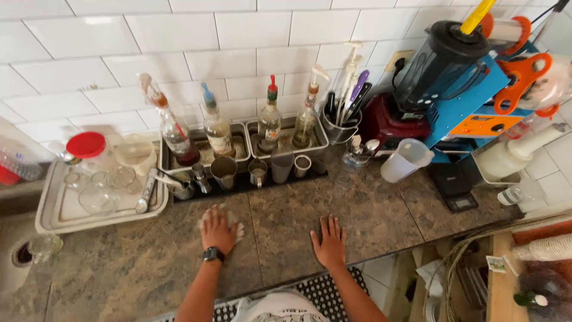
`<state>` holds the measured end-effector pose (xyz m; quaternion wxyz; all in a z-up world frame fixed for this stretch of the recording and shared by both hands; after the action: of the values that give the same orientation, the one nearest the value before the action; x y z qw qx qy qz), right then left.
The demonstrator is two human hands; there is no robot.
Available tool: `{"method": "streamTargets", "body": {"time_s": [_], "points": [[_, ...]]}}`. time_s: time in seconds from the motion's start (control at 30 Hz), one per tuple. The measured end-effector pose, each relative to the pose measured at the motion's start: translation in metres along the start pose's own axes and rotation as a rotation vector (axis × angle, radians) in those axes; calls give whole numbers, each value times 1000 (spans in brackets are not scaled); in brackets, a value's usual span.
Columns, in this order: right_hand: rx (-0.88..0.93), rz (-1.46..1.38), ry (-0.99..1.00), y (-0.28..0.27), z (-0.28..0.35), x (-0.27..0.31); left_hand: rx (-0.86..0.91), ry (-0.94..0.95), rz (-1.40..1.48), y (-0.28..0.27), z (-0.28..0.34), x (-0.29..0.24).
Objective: Cleaning and wiping down the service counter in a coffee shop.
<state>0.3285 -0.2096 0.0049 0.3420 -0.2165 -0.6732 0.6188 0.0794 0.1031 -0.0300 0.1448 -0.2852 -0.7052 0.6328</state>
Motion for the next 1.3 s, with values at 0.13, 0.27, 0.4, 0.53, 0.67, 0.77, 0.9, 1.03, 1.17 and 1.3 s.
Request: {"method": "streamTargets", "body": {"time_s": [0.13, 0.27, 0.4, 0.53, 0.67, 0.77, 0.9, 1.03, 1.17, 1.3], "points": [[165, -50, 58, -6, 4, 3, 324, 265, 120, -8, 30, -59], [93, -102, 48, -3, 3, 3, 89, 280, 1145, -15, 20, -69], [129, -110, 52, 10, 5, -3, 107, 296, 730, -84, 3, -86], [141, -117, 52, 4, 6, 0, -76, 771, -63, -76, 6, -123], [115, -108, 40, 5, 5, -2, -169, 872, -88, -70, 3, -139], [107, -110, 21, 9, 4, -3, -153, 906, -156, -76, -3, -149], [78, -75, 29, 6, 4, -2, -24, 926, -256, -94, -8, -168], [80, -128, 32, 4, 4, -2, -57, 987, -237, -76, -11, -184], [35, -144, 9, 2, 5, -1, -180, 1002, -114, -71, -13, -196], [14, -147, 13, 9, 4, -6, -185, 1003, -109, -69, -9, -196]]}}
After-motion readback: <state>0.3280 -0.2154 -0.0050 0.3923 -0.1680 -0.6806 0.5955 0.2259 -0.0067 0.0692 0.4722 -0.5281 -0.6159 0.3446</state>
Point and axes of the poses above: each hand's wrist, its own z-axis away from the middle knuckle, its own y-axis out of the palm, x = y × z, the point moved 7 cm from there along -z, towards the middle knuckle, and after that the axes turned 1 degree about x, right-handed, at the moved point
